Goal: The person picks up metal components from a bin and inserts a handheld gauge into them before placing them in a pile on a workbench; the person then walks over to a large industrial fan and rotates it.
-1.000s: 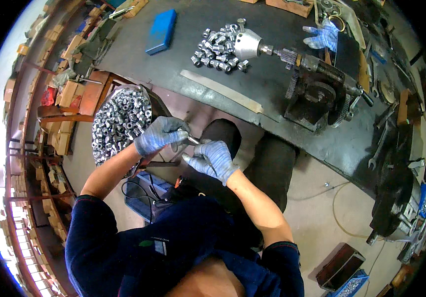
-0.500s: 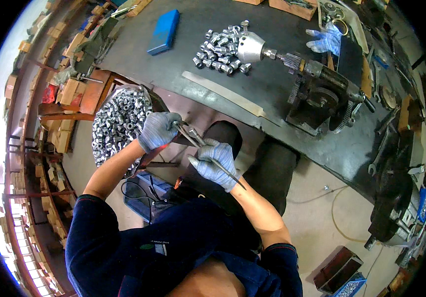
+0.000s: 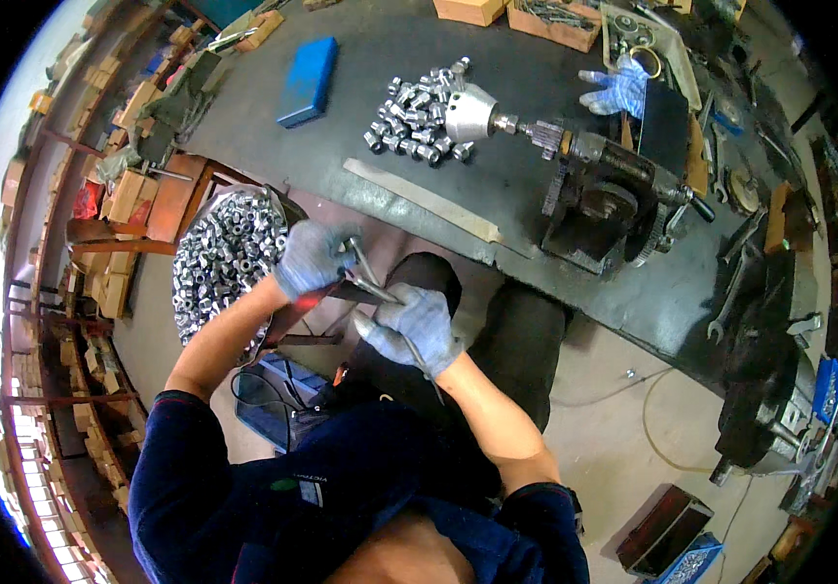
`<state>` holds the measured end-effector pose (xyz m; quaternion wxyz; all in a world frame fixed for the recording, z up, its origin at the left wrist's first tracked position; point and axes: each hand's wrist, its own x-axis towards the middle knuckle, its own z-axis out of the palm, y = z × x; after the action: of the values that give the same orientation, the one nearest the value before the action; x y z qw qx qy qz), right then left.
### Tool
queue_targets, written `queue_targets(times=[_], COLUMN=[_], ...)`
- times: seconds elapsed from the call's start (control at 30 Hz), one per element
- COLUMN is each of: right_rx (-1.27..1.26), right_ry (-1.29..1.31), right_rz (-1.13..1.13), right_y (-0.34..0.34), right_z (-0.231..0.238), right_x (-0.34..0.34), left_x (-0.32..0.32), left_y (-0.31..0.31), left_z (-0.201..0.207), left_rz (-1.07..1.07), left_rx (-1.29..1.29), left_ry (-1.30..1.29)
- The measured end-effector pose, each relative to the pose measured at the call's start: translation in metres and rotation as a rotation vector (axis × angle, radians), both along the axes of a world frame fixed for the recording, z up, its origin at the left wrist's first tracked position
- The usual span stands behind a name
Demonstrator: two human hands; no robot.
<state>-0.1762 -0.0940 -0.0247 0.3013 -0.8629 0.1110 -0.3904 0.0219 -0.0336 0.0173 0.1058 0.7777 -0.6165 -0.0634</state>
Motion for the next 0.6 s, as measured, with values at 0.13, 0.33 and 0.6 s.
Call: queue_targets(times=[0.13, 0.33, 0.6], right_rx=[0.137, 0.204, 0.245], right_ry=[-0.092, -0.007, 0.029], right_rz=[-0.180, -0.062, -0.078], right_y=[-0.009, 0.002, 0.005], right_z=[0.000, -0.031, -0.039], right_x=[-0.003, 0.008, 0.014], left_x=[0.023, 0.026, 0.067], left_y=[-0.047, -0.146, -0.188], left_z=[0.026, 0.047, 0.042], left_rz=[0.130, 0.122, 0.113], left_rx=[-0.008, -0.087, -0.290], left_ry=[-0.039, -0.026, 0.211])
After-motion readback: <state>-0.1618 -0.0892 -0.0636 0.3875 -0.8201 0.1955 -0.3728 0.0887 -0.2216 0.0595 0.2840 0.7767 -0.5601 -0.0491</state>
